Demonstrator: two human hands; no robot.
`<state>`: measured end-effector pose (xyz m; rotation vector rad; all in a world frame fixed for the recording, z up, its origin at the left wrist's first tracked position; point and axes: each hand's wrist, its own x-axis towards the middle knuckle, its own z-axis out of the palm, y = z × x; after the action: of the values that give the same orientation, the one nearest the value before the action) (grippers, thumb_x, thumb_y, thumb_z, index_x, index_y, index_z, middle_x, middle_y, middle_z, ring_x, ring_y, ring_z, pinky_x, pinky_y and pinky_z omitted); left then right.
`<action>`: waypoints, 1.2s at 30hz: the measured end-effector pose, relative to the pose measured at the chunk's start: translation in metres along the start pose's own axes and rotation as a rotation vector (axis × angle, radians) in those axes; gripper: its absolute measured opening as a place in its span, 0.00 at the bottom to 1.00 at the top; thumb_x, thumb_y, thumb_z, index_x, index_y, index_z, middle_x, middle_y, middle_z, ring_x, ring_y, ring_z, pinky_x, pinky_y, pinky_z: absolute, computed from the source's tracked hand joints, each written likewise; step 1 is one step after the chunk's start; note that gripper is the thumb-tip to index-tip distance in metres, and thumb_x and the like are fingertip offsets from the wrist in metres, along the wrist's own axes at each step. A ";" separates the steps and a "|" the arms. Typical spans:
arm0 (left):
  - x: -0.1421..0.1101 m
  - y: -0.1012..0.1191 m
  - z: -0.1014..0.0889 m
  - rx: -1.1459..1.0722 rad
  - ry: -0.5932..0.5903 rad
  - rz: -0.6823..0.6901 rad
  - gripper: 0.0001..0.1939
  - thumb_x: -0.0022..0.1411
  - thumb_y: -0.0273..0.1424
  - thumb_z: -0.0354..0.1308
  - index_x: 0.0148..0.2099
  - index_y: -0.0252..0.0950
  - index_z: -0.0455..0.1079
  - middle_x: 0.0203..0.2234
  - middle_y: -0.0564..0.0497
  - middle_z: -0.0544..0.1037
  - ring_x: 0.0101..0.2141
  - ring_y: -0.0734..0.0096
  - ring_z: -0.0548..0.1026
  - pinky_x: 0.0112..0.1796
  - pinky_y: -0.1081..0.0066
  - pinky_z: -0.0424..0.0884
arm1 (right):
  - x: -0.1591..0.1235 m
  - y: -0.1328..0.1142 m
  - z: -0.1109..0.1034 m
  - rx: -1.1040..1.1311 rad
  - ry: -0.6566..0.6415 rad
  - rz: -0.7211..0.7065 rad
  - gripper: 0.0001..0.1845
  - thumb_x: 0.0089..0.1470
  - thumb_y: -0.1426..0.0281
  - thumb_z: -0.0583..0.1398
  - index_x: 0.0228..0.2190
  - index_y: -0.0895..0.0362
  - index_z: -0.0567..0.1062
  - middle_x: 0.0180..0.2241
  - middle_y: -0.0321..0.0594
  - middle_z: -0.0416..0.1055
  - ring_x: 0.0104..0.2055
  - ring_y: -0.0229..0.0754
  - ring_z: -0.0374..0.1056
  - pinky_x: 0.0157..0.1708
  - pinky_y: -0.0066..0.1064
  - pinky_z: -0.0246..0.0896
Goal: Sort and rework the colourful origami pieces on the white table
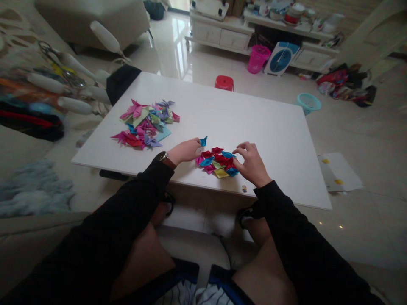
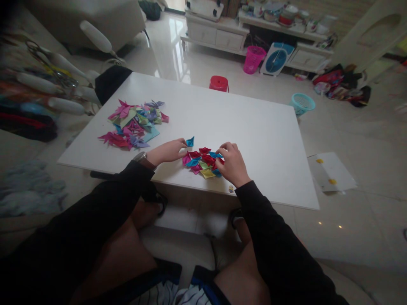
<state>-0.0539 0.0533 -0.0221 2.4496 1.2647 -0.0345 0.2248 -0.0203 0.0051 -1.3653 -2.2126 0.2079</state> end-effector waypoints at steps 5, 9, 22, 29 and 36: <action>0.007 0.002 0.006 -0.026 -0.005 -0.024 0.20 0.70 0.39 0.50 0.48 0.32 0.79 0.50 0.39 0.76 0.46 0.60 0.77 0.52 0.66 0.70 | -0.001 0.000 0.000 0.005 -0.031 -0.010 0.06 0.57 0.75 0.61 0.35 0.54 0.79 0.43 0.49 0.71 0.48 0.54 0.64 0.47 0.50 0.66; 0.016 0.003 0.015 -0.025 -0.024 -0.006 0.20 0.70 0.40 0.50 0.46 0.33 0.79 0.50 0.40 0.76 0.45 0.62 0.77 0.52 0.67 0.69 | -0.002 0.000 0.000 0.011 -0.040 -0.012 0.06 0.57 0.75 0.61 0.35 0.55 0.79 0.42 0.49 0.71 0.48 0.54 0.64 0.47 0.49 0.66; 0.023 0.011 0.022 -0.079 -0.035 0.046 0.15 0.68 0.36 0.52 0.48 0.33 0.75 0.45 0.41 0.76 0.42 0.60 0.77 0.46 0.65 0.70 | -0.004 -0.001 -0.005 0.009 -0.069 -0.011 0.07 0.59 0.73 0.60 0.35 0.55 0.79 0.43 0.50 0.71 0.49 0.55 0.64 0.48 0.50 0.66; 0.024 0.005 0.022 -0.104 0.011 0.049 0.17 0.70 0.37 0.51 0.54 0.33 0.73 0.49 0.40 0.76 0.48 0.58 0.77 0.52 0.63 0.70 | -0.004 0.000 -0.005 -0.003 -0.085 -0.019 0.06 0.59 0.73 0.61 0.35 0.56 0.79 0.44 0.51 0.71 0.50 0.56 0.64 0.49 0.50 0.66; 0.014 -0.007 0.017 -0.110 0.085 -0.124 0.28 0.71 0.38 0.51 0.66 0.27 0.63 0.59 0.35 0.71 0.58 0.54 0.73 0.60 0.62 0.65 | -0.003 -0.001 -0.003 -0.002 -0.097 -0.017 0.06 0.59 0.73 0.61 0.33 0.55 0.79 0.43 0.51 0.71 0.49 0.56 0.65 0.48 0.50 0.67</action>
<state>-0.0485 0.0615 -0.0425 2.2991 1.4145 0.1045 0.2267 -0.0243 0.0070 -1.3639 -2.3029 0.2712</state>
